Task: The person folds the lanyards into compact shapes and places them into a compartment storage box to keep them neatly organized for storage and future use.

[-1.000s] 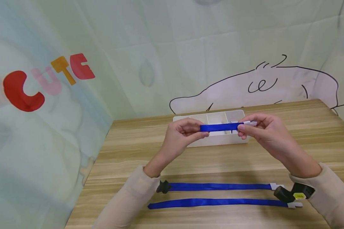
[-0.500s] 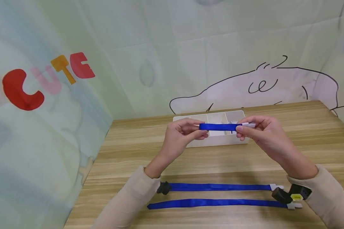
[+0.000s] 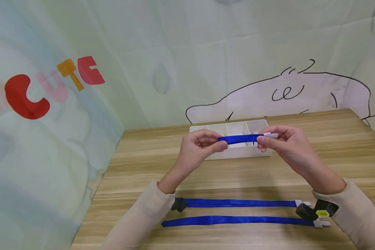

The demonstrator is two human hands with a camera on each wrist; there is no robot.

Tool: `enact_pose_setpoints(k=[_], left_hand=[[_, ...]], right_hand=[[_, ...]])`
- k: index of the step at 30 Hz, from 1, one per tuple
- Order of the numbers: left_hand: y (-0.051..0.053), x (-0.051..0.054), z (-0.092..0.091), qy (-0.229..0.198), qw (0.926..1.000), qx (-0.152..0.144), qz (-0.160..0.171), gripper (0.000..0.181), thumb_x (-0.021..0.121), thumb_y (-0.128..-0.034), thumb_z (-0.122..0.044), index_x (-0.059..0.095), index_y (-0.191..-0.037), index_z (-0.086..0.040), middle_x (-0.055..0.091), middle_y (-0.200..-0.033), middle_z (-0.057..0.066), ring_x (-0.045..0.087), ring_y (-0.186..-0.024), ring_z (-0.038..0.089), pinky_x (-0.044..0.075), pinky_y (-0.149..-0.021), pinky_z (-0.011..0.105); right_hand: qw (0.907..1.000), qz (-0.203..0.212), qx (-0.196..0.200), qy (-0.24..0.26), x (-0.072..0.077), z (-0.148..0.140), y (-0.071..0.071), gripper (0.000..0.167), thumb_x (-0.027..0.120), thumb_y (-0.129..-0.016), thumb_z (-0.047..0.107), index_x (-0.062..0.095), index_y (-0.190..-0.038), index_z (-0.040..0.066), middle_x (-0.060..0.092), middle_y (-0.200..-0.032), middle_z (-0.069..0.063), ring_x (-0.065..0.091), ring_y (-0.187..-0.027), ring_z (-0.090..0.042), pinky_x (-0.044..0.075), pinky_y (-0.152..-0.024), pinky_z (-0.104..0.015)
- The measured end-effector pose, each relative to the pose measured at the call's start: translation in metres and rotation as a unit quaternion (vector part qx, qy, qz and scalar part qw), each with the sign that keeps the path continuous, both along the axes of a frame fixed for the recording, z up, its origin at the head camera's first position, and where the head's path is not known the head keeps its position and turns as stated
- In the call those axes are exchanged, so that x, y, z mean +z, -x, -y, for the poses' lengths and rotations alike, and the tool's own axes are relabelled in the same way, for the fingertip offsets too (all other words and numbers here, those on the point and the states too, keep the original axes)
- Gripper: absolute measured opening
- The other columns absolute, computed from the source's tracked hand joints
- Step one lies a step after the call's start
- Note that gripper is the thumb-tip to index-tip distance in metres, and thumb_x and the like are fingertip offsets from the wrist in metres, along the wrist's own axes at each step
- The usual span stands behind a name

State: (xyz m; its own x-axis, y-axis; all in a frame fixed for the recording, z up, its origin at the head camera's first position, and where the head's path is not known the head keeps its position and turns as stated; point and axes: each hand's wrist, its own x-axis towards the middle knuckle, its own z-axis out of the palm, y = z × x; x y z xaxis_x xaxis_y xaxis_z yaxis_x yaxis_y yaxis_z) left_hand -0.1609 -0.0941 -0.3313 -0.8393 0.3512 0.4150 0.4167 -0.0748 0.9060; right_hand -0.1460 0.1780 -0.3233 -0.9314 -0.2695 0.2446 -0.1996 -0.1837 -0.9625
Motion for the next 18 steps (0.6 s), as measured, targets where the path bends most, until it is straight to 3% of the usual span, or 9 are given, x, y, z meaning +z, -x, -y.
enact_pose_setpoints(k=[9, 18], left_hand=[[0.003, 0.0005, -0.0036, -0.04, 0.9991, -0.015, -0.002, 0.014, 0.071, -0.0876, 0.007, 0.068, -0.101, 0.011, 0.074, -0.093, 0.02, 0.074, -0.081, 0.027, 0.059, -0.076, 0.043], [0.0014, 0.0017, -0.0044, -0.025, 0.9993, 0.027, 0.003, 0.015, 0.074, -0.0863, 0.005, 0.069, -0.1, 0.01, 0.074, -0.09, 0.018, 0.074, -0.079, 0.028, 0.06, -0.075, 0.042]], right_hand=[[0.9999, -0.01, 0.002, 0.01, 0.0007, 0.0008, -0.0007, 0.009, 0.066, -0.091, -0.009, 0.071, -0.097, -0.004, 0.072, -0.084, -0.011, 0.068, -0.07, -0.017, 0.058, -0.075, -0.025], [0.9996, -0.017, -0.016, -0.016, -0.0005, 0.0033, 0.0014, 0.007, 0.069, -0.091, -0.005, 0.071, -0.097, -0.005, 0.072, -0.083, -0.01, 0.068, -0.069, -0.017, 0.058, -0.074, -0.026]])
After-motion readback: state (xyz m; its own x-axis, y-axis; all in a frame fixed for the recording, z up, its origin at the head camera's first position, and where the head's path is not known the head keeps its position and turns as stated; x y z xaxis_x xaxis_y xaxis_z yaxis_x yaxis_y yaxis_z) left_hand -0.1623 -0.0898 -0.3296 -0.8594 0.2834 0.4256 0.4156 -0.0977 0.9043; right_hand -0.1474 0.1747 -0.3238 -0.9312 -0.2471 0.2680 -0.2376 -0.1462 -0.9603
